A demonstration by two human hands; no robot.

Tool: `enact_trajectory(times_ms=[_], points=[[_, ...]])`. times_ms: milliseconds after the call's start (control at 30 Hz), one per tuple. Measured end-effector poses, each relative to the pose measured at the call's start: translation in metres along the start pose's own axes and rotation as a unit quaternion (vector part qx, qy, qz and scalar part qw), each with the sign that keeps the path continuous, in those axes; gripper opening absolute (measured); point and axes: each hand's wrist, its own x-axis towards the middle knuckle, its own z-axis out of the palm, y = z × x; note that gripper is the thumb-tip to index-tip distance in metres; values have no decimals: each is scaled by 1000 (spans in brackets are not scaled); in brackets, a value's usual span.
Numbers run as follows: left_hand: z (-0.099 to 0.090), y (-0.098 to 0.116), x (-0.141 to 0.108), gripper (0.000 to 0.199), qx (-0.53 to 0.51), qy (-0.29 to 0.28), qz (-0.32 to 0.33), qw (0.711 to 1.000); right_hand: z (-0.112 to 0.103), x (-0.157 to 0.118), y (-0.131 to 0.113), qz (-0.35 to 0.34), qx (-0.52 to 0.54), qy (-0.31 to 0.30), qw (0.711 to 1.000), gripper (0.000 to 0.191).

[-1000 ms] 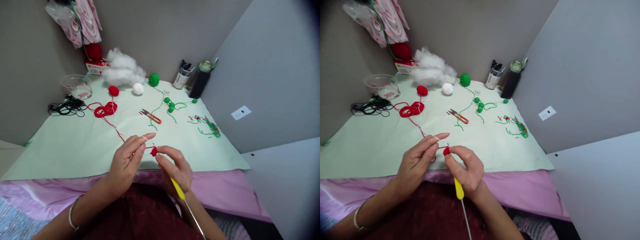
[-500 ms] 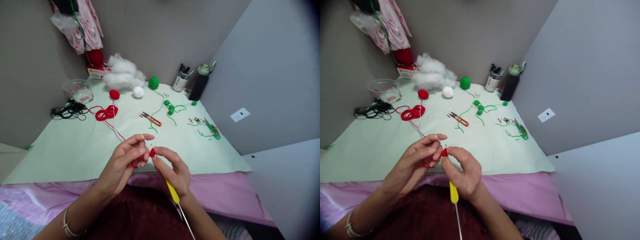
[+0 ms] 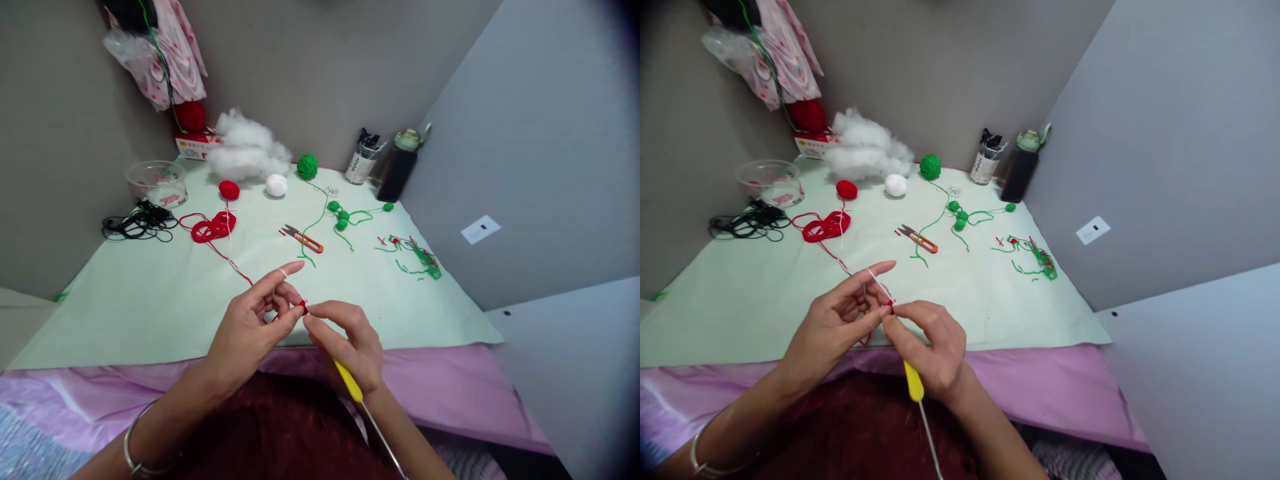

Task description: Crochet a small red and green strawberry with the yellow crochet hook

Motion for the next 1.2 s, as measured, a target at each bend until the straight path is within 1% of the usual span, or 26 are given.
enact_trajectory(times_ms=[67, 100, 167, 233, 267, 300, 367, 433, 467, 500, 600, 667, 700, 767, 800, 833, 867, 900, 933, 967, 1033, 1067, 1100, 1133, 1167, 1200], points=[[4, -3, -3, 58, -48, -2, -25, 999, 4, -4, -2, 11, -26, 22, 999, 37], [6, -5, -4, 58, -90, -18, -53, 994, 5, -6, -3, 11, -40, 37, 998, 40], [6, -7, -4, 57, -184, -65, -125, 973, 7, -8, -3, 2, -34, 52, 998, 44], [4, -7, -3, 53, -248, -83, -176, 949, 6, -7, -2, 31, 36, 52, 998, 41], [2, -7, -1, 50, -260, -79, -183, 945, 5, -5, -1, 69, 89, 48, 992, 36], [1, -7, 0, 47, -259, -68, -177, 947, 4, -3, 0, 116, 148, 48, 981, 31], [-1, -7, 1, 41, -237, -48, -145, 960, 2, 1, 2, 210, 256, 74, 941, 23], [0, -7, 0, 38, -204, -39, -110, 972, 3, 5, 3, 263, 321, 94, 905, 20], [2, -8, -1, 38, -189, -38, -98, 976, 4, 6, 3, 271, 333, 94, 899, 20], [3, -8, -2, 39, -176, -38, -89, 980, 6, 7, 2, 271, 332, 87, 899, 19], [6, -10, -4, 39, -150, -34, -76, 985, 11, 8, -2, 253, 303, 69, 916, 19], [8, -11, -4, 42, -162, -17, -72, 984, 14, 5, -5, 236, 279, 70, 928, 24], [10, -11, -3, 44, -178, -6, -74, 981, 15, 3, -6, 221, 251, 68, 940, 26], [12, -12, -2, 48, -221, 11, -95, 971, 16, -1, -7, 160, 163, 50, 972, 34], [12, -13, -1, 49, -245, 6, -112, 963, 16, -2, -7, 122, 121, 38, 984, 38], [13, -13, -1, 48, -269, -9, -134, 954, 15, -4, -6, 94, 97, 35, 990, 41], [12, -13, 0, 47, -289, -29, -156, 944, 15, -4, -5, 85, 95, 37, 991, 41], [11, -13, 0, 45, -305, -46, -175, 935, 14, -4, -3, 101, 114, 45, 987, 39], [10, -13, 1, 42, -316, -56, -188, 928, 12, -3, -1, 137, 147, 59, 978, 35], [8, -13, 1, 39, -320, -57, -195, 925, 11, -1, 1, 184, 187, 80, 962, 30], [5, -11, 1, 33, -309, -39, -186, 932, 10, 3, 4, 271, 280, 119, 913, 22], [4, -10, 1, 30, -297, -30, -171, 939, 11, 5, 5, 296, 328, 129, 888, 19], [4, -9, 1, 29, -282, -25, -152, 947, 12, 6, 6, 310, 371, 133, 865, 18], [5, -8, 0, 29, -263, -23, -133, 955, 13, 7, 6, 314, 401, 128, 851, 17], [6, -8, 0, 32, -244, -23, -116, 963, 15, 7, 6, 314, 414, 118, 846, 15], [7, -8, -1, 35, -227, -24, -103, 968, 17, 6, 5, 314, 413, 108, 848, 14]])
